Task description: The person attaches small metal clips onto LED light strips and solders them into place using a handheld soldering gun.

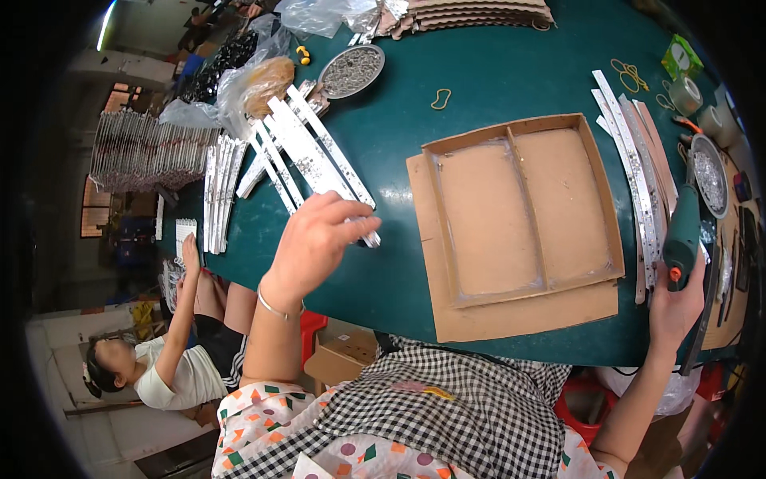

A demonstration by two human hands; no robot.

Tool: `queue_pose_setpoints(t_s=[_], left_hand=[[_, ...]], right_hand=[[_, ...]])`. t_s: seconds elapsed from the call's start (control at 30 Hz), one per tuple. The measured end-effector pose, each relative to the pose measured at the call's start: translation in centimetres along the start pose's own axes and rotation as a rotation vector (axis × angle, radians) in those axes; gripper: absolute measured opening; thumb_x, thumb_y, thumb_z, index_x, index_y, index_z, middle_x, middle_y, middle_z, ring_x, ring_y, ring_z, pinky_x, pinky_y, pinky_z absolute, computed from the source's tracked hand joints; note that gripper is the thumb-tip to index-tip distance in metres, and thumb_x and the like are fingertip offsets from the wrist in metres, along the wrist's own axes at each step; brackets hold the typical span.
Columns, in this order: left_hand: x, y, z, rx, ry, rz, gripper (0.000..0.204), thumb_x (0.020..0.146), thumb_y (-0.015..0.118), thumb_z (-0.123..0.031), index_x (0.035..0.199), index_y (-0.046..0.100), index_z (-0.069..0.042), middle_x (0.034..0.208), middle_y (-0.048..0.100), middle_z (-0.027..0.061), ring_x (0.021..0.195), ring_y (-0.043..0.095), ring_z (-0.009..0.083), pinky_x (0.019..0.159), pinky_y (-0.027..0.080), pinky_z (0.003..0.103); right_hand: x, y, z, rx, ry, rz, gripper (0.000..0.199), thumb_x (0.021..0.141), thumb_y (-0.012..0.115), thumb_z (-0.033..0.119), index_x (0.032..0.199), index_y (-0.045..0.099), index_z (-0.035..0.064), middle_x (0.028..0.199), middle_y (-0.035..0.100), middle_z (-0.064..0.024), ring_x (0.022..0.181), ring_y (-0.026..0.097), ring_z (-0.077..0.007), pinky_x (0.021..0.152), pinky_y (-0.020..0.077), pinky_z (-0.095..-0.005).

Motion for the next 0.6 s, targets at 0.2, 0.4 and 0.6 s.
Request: queue_pose_setpoints(t_s=[0.2,0.4,0.6], left_hand=[[-0.5,1.5,3.4,-0.023,-0.024,0.012,0.028,0.066,0.062,0.008,0.089,0.072,-0.006,0.093,0.068,0.0055,0.079,0.058,0.0245,0.073,0.049,0.036],[-0.6,1.6,3.4,-0.023,-0.075,0.061,0.032,0.065,0.064,0.007,0.094,0.07,-0.005,0.094,0.067,0.0058,0.081,0.058,0.0253,0.075,0.049,0.037],[0.0,1.0,2.1,-0.003,-0.113,0.101,0.032,0.066,0.064,0.007,0.095,0.069,-0.004,0.095,0.067,0.0067,0.081,0.059,0.0268,0.078,0.049,0.038]], right_hand=[[-1.4,-1.2,-1.1,0.326,0.004,-0.116,0.038,0.081,0.071,-0.002,0.117,0.056,-0.0031,0.085,0.058,-0.0028,0.08,0.057,-0.0132,0.079,0.0452,-0.0261],[-4.9,-3.4,6.2,0.892,0.106,-0.009,0.067,0.074,0.063,-0.016,0.137,0.041,-0.0062,0.084,0.049,-0.0027,0.076,0.05,-0.0111,0.076,0.0432,-0.0236],[-8.4,-1.6,10.1,1.055,0.321,0.341,0.073,0.069,0.062,-0.018,0.137,0.04,-0.0077,0.086,0.052,-0.0063,0.072,0.052,-0.0119,0.068,0.0464,-0.0247]])
Point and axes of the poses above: each hand's wrist, its own x-axis towards the middle knuckle, its own y-axis out of the palm, z = x × y, the point moved 2 cm from there along x, towards the middle knuckle
